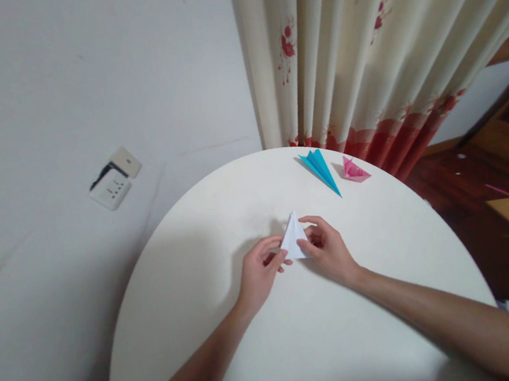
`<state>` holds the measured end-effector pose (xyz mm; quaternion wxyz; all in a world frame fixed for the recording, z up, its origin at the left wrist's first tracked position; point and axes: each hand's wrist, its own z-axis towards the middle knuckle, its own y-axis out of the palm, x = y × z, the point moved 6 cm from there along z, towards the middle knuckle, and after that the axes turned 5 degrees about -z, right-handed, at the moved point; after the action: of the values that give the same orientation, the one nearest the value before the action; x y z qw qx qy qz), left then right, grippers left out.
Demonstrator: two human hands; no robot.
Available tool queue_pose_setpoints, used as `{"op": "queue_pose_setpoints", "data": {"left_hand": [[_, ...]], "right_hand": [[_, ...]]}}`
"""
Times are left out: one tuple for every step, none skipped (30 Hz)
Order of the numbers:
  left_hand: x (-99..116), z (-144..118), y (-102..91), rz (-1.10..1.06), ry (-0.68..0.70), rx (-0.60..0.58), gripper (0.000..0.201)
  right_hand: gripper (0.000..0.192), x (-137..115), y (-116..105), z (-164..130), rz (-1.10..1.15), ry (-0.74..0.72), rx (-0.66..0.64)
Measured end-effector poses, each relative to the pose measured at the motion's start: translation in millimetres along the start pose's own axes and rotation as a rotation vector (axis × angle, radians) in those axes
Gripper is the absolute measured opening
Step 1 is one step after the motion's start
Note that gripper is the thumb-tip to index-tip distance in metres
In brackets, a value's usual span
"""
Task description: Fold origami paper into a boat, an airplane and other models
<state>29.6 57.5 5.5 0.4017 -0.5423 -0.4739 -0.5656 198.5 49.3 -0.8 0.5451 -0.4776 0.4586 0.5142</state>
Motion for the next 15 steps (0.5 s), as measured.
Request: {"op": "queue_pose_setpoints", "data": {"left_hand": [[1.3, 0.1, -0.4, 0.008, 0.015, 0.0, 0.036], [2.5, 0.2, -0.8, 0.014, 0.03, 0.0, 0.035], [3.3, 0.5, -1.5, 0.017, 0.042, 0.005, 0.036], [3.7, 0.7, -2.4, 0.016, 0.049, 0.014, 0.038], [3.4, 1.1, -3.2, 0.011, 0.049, 0.021, 0.04], [2.6, 1.5, -3.9, 0.003, 0.043, 0.025, 0.04], [1.5, 1.9, -4.2, -0.005, 0.034, 0.023, 0.041], [0.3, 2.3, -4.1, -0.011, 0.024, 0.013, 0.041], [-0.8, 2.6, -3.9, -0.013, 0.016, 0.0, 0.042], [-1.5, 3.0, -3.6, -0.011, 0.01, -0.013, 0.042], [-1.8, 3.3, -3.7, -0.009, 0.008, -0.018, 0.042], [-2.0, 3.5, -4.2, -0.004, 0.006, -0.018, 0.042], [-2.0, 3.7, -4.9, 0.0, 0.004, -0.012, 0.041], [-1.9, 3.9, -5.8, 0.002, 0.001, -0.002, 0.04], [-1.9, 4.1, -6.8, 0.001, -0.004, 0.01, 0.04]], "right_hand": [[0.042, -0.3, -0.3, -0.3, -0.018, -0.008, -0.001], [0.04, -0.5, -0.5, -0.7, -0.035, -0.016, -0.004], [0.038, -0.8, -0.4, -1.3, -0.049, -0.025, -0.012], [0.036, -1.3, -0.1, -1.9, -0.061, -0.034, -0.024], [0.034, -1.7, 0.5, -2.6, -0.071, -0.042, -0.039], [0.032, -2.4, 1.0, -3.1, -0.081, -0.051, -0.055], [0.029, -3.2, 1.4, -3.5, -0.092, -0.062, -0.069], [0.027, -4.4, 1.5, -3.7, -0.106, -0.076, -0.077], [0.024, -6.1, 1.4, -3.7, -0.122, -0.096, -0.083], [0.021, -8.4, 1.3, -3.6, -0.137, -0.123, -0.088], [0.02, -10.9, 1.4, -3.5, -0.149, -0.153, -0.097], [0.02, -13.3, 1.6, -3.5, -0.153, -0.181, -0.109], [0.02, -15.3, 1.9, -3.5, -0.151, -0.201, -0.123], [0.021, -16.5, 2.2, -3.5, -0.146, -0.212, -0.139], [0.021, -17.3, 2.2, -3.6, -0.138, -0.218, -0.151]]}}
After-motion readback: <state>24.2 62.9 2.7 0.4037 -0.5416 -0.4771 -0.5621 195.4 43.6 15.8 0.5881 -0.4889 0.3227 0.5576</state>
